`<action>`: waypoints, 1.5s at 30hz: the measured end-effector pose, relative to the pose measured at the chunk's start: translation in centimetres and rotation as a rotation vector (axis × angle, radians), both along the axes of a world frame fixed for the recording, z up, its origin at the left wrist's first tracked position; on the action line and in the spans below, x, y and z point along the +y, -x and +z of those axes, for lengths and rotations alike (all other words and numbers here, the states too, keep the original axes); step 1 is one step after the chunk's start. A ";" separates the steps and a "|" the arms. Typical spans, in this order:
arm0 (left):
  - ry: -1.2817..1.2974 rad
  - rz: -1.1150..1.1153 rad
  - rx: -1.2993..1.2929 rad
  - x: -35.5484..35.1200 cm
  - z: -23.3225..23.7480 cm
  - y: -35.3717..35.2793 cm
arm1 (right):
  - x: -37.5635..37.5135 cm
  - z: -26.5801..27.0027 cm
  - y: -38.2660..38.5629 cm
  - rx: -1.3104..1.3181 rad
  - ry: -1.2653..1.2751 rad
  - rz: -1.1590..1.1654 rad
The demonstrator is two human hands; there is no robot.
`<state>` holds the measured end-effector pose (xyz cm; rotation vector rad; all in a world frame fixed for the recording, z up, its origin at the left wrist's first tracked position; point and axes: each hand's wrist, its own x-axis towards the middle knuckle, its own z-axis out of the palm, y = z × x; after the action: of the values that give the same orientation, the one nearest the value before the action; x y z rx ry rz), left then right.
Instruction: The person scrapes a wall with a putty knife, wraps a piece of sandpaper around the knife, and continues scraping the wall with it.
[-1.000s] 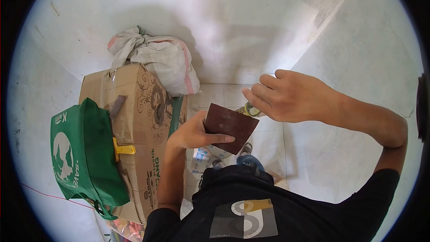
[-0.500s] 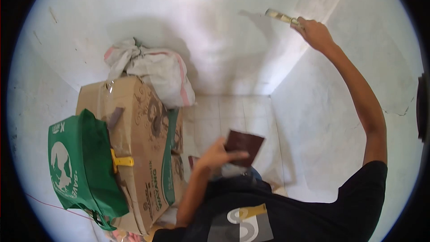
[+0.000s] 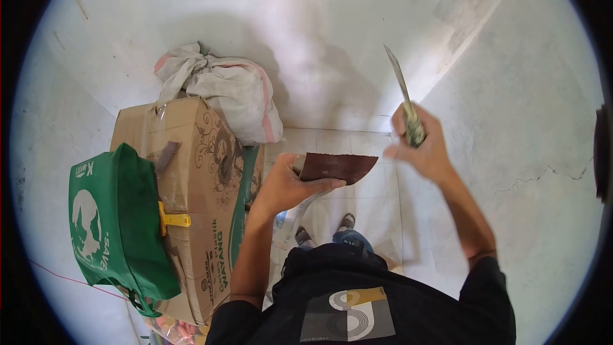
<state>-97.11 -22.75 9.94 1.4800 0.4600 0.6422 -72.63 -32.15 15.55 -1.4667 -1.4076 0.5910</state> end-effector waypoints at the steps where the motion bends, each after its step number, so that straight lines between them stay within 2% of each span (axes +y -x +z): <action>1: -0.040 0.014 0.028 0.1 0.2 0.0 | -0.3 -0.3 1.6 0.061 0.003 0.042; 4: -0.062 0.032 0.040 0.4 -0.4 0.3 | 0.1 -0.8 5.3 0.095 0.044 -0.035; 6: -0.042 0.037 0.022 0.6 -1.0 0.7 | 0.8 -2.7 5.6 0.210 -0.154 -0.095; 7: -0.036 0.029 0.056 0.7 -1.2 1.1 | 0.9 -2.9 5.6 0.212 -0.155 -0.088; 9: -0.033 0.037 0.093 0.6 -1.3 2.2 | 1.1 -3.2 5.1 0.424 -0.146 -0.239; 12: 0.081 0.220 0.123 0.4 -1.5 4.3 | 1.5 -4.1 4.3 0.567 -0.208 -0.336; 14: -0.110 0.291 0.158 2.0 -2.1 6.8 | 1.7 -4.9 3.4 0.726 -0.256 -0.379; 16: -0.107 0.535 0.003 2.4 0.5 10.5 | 1.7 -5.9 2.9 0.804 -0.234 -0.346; 17: -0.371 0.742 0.055 2.6 3.0 12.3 | 1.7 -6.6 2.7 0.810 -0.219 -0.335; 19: -0.430 1.173 0.216 2.9 7.5 16.7 | 1.6 -7.5 2.8 0.765 -0.124 -0.332; 20: -0.556 1.494 0.252 3.5 9.0 18.4 | 1.8 -8.0 2.8 0.768 -0.112 -0.310; 21: -0.721 1.729 0.094 4.0 10.9 19.0 | 2.0 -8.6 2.9 0.769 -0.080 -0.336; 23: -0.953 1.603 -0.292 5.2 15.7 21.7 | 2.2 -9.2 3.1 0.775 -0.044 -0.350; 25: -1.188 1.679 -0.047 4.9 19.3 23.0 | 2.3 -9.3 3.1 0.795 -0.054 -0.294; 28: -1.282 1.605 0.054 6.8 21.4 25.1 | 2.5 -9.1 2.9 0.760 -0.042 -0.286; 29: -1.386 1.446 0.073 7.8 20.6 25.4 | 2.6 -9.5 3.2 0.762 -0.046 -0.281; 31: -1.240 1.250 0.268 9.1 18.1 25.4 | 2.5 -9.0 3.5 0.762 -0.053 -0.282; 33: -1.082 0.870 0.257 10.9 13.4 23.8 | 2.5 -8.9 3.7 0.753 -0.047 -0.288; 34: -1.314 0.826 0.547 11.8 10.5 23.4 | 2.5 -8.9 3.7 0.743 -0.039 -0.299; 35: -1.430 0.784 0.723 11.6 7.2 22.2 | 2.4 -9.0 3.5 0.740 -0.036 -0.302; 36: -1.379 0.658 0.964 11.4 3.7 21.7 | 2.4 -9.3 3.4 0.751 -0.043 -0.308; 39: -1.228 0.457 1.276 11.4 -5.7 21.7 | 2.2 -9.9 3.0 0.743 -0.042 -0.339; 41: -0.998 0.429 1.237 11.4 -7.8 22.5 | 2.3 -9.9 2.8 0.731 -0.029 -0.372; 45: -0.953 0.356 1.287 12.6 -6.2 24.5 | 2.1 -10.8 3.0 0.742 -0.012 -0.373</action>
<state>-121.62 -10.10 3.75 2.6848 1.5735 0.0323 -75.60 -30.04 4.79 -1.2606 -0.5465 0.7738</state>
